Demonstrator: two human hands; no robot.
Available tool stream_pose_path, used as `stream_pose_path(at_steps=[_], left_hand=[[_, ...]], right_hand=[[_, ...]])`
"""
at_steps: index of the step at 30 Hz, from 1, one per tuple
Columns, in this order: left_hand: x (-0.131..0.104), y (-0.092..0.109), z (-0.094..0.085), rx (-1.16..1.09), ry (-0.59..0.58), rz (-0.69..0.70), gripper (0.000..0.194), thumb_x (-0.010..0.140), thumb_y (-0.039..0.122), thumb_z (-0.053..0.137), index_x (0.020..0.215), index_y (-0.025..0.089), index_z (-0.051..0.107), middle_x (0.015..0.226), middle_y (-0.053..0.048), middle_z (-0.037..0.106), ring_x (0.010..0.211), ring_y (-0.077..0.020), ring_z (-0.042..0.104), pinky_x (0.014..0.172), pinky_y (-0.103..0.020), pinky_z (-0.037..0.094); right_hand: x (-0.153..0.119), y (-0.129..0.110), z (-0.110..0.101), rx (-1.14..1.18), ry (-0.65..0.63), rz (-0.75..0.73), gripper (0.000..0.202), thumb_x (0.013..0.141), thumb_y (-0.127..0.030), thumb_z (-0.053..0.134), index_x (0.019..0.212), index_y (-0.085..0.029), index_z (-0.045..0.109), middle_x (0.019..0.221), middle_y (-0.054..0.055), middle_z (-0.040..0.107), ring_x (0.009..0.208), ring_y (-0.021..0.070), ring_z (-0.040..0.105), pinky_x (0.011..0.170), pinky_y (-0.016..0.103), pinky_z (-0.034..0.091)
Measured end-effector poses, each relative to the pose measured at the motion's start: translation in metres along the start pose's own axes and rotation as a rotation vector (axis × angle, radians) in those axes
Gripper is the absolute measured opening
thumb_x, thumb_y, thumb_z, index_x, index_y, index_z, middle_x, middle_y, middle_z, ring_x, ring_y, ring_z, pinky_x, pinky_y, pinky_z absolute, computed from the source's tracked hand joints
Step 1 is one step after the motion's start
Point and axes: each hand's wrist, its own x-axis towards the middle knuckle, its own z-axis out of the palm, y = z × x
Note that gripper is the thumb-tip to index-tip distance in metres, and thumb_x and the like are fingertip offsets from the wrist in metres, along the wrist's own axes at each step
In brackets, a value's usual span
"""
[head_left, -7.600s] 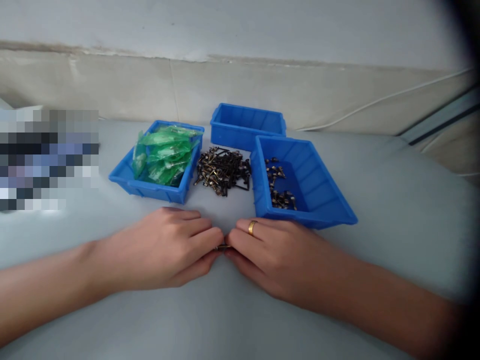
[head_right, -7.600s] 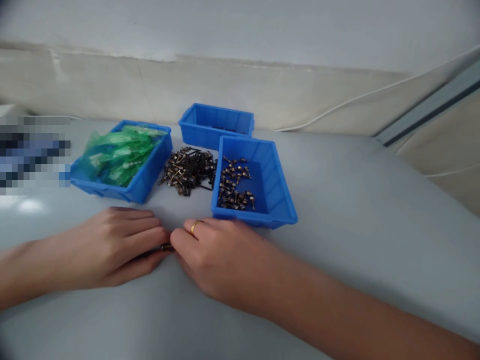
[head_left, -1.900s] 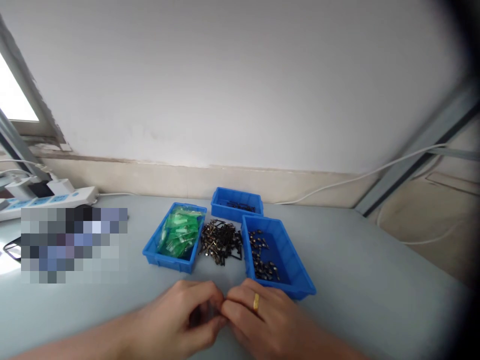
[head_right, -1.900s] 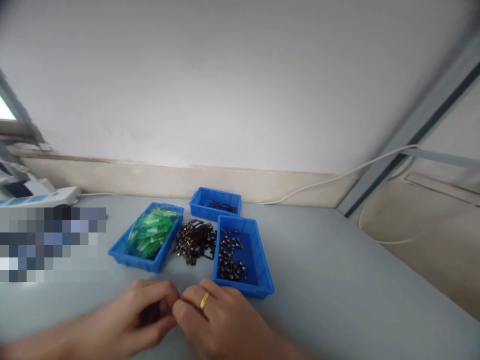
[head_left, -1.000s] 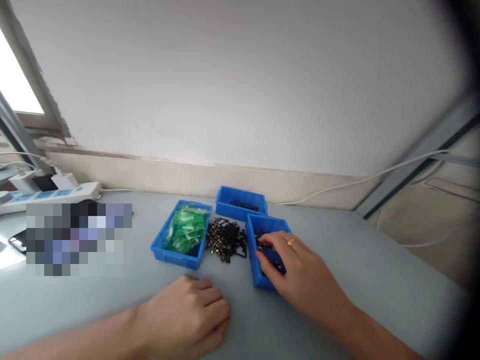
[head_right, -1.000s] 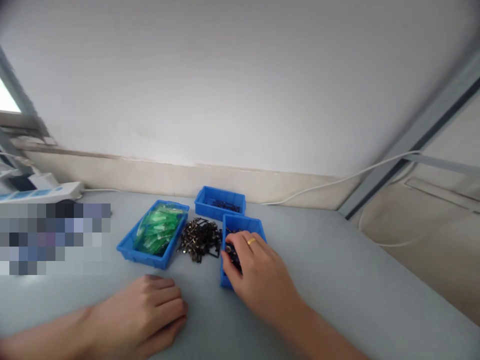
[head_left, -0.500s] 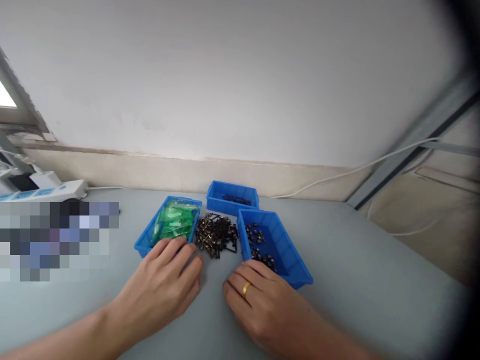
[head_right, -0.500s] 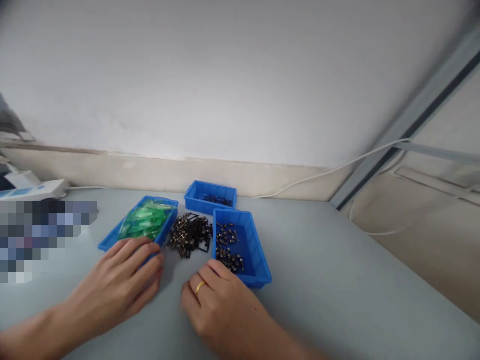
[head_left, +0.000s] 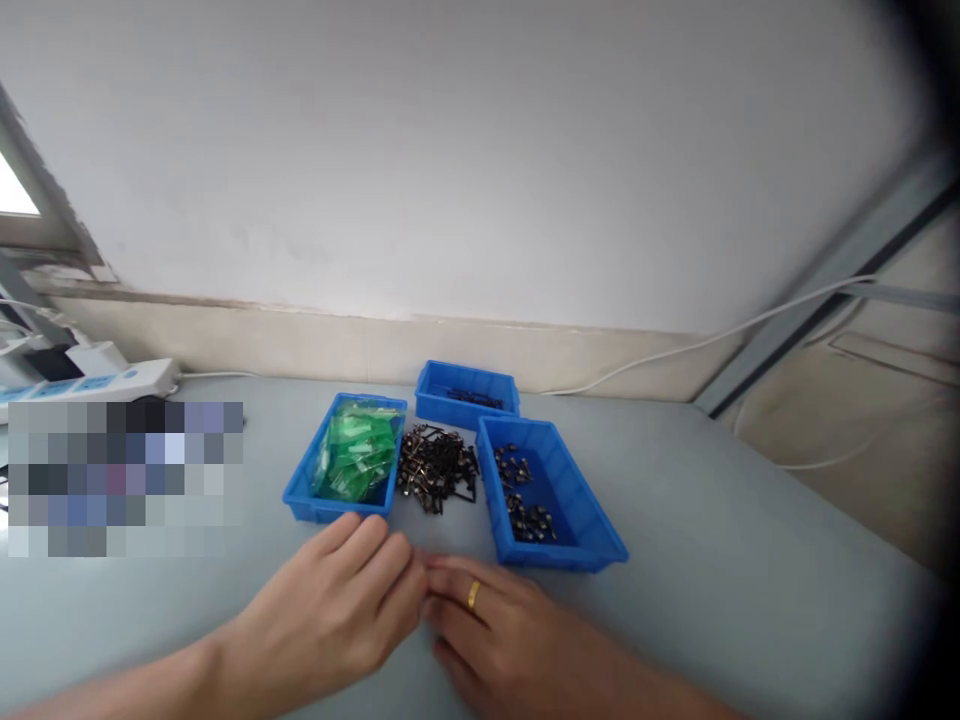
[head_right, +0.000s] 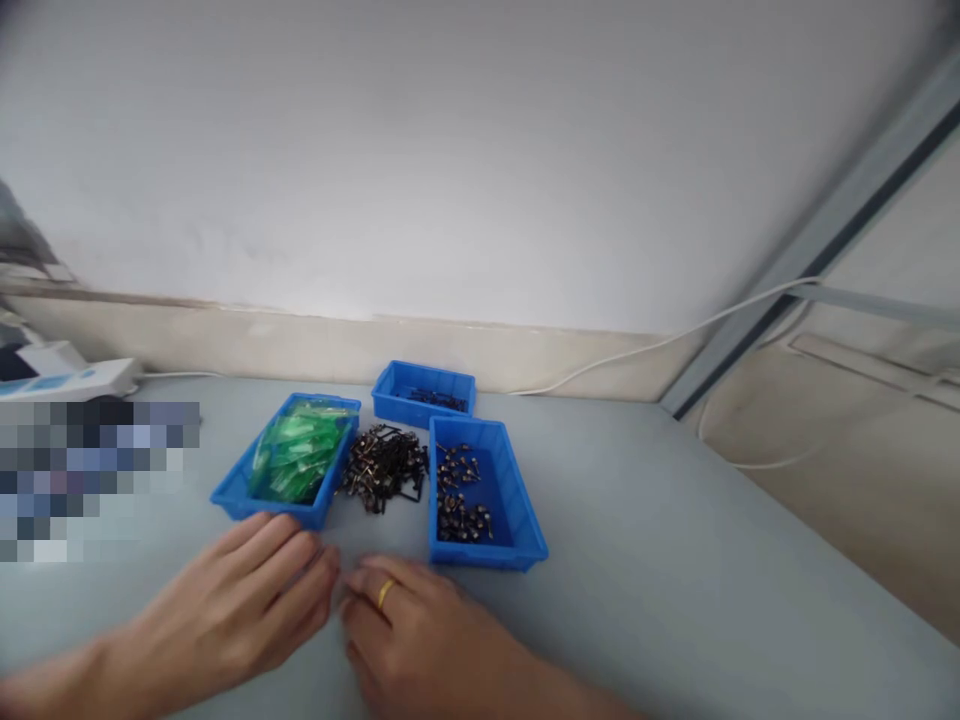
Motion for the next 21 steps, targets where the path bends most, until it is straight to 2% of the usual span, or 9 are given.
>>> stream_pose_path(at_steps=[1,3,6,8,11,15,17,21], left_hand=[[-0.001,0.002,0.001,-0.022,-0.050,-0.007,0.007,0.087,0.015,0.052,0.082,0.015,0.055,0.063,0.000,0.054,0.054,-0.0186,0.052,0.046,-0.031,0.043],[-0.003,0.006,0.003,-0.091,-0.192,-0.063,0.007,0.081,0.012,0.055,0.078,0.017,0.053,0.062,0.001,0.055,0.049,-0.0189,0.054,0.040,-0.029,0.041],[-0.002,0.008,0.008,-0.188,-0.457,-0.184,0.006,0.084,0.014,0.054,0.089,0.016,0.056,0.071,-0.001,0.063,0.051,-0.0199,0.061,0.041,-0.029,0.047],[-0.001,0.007,0.011,-0.237,-0.567,-0.247,0.019,0.088,0.017,0.049,0.106,0.013,0.056,0.075,-0.004,0.067,0.054,-0.0220,0.065,0.044,-0.031,0.052],[0.002,0.004,0.015,-0.226,-0.620,-0.304,0.043,0.092,0.020,0.041,0.132,0.004,0.041,0.084,-0.012,0.071,0.063,-0.0262,0.069,0.053,-0.038,0.058],[0.008,0.004,0.017,-0.195,-0.739,-0.333,0.059,0.091,0.017,0.040,0.145,0.001,0.023,0.089,-0.018,0.071,0.068,-0.0285,0.070,0.060,-0.042,0.059],[0.011,0.005,0.016,-0.165,-0.780,-0.353,0.060,0.090,0.015,0.042,0.145,0.001,0.023,0.087,-0.018,0.071,0.066,-0.0281,0.070,0.058,-0.040,0.058],[0.015,0.006,0.013,-0.162,-0.780,-0.343,0.055,0.089,0.015,0.044,0.142,0.003,0.032,0.083,-0.015,0.071,0.063,-0.0265,0.070,0.056,-0.036,0.058]], right_hand=[[0.000,0.000,0.000,0.028,-0.042,0.033,0.029,0.096,-0.020,0.044,0.115,-0.008,0.062,0.119,0.013,0.065,0.116,0.0207,0.056,0.101,0.030,0.044],[0.002,0.001,-0.002,0.055,-0.126,0.076,0.035,0.097,-0.026,0.045,0.123,-0.007,0.059,0.129,0.015,0.059,0.125,0.0231,0.050,0.105,0.033,0.042],[0.006,0.003,-0.006,0.086,-0.205,0.100,0.041,0.097,-0.026,0.045,0.130,-0.005,0.054,0.135,0.017,0.054,0.130,0.0245,0.045,0.108,0.036,0.038],[0.009,0.002,-0.008,0.119,-0.221,0.114,0.041,0.096,-0.026,0.045,0.130,-0.004,0.055,0.135,0.016,0.054,0.131,0.0245,0.044,0.110,0.037,0.036],[0.012,0.000,-0.010,0.158,-0.237,0.133,0.040,0.095,-0.025,0.046,0.127,-0.004,0.057,0.134,0.016,0.055,0.131,0.0246,0.043,0.112,0.037,0.033],[0.014,0.000,-0.011,0.193,-0.241,0.146,0.040,0.094,-0.024,0.047,0.127,-0.003,0.057,0.133,0.017,0.056,0.131,0.0245,0.043,0.112,0.037,0.032],[0.014,0.000,-0.011,0.206,-0.245,0.151,0.040,0.094,-0.024,0.047,0.127,-0.004,0.057,0.133,0.018,0.055,0.131,0.0251,0.043,0.111,0.038,0.033],[0.015,0.000,-0.012,0.209,-0.275,0.163,0.040,0.093,-0.024,0.048,0.127,-0.004,0.058,0.134,0.018,0.055,0.130,0.0261,0.044,0.111,0.040,0.033]])
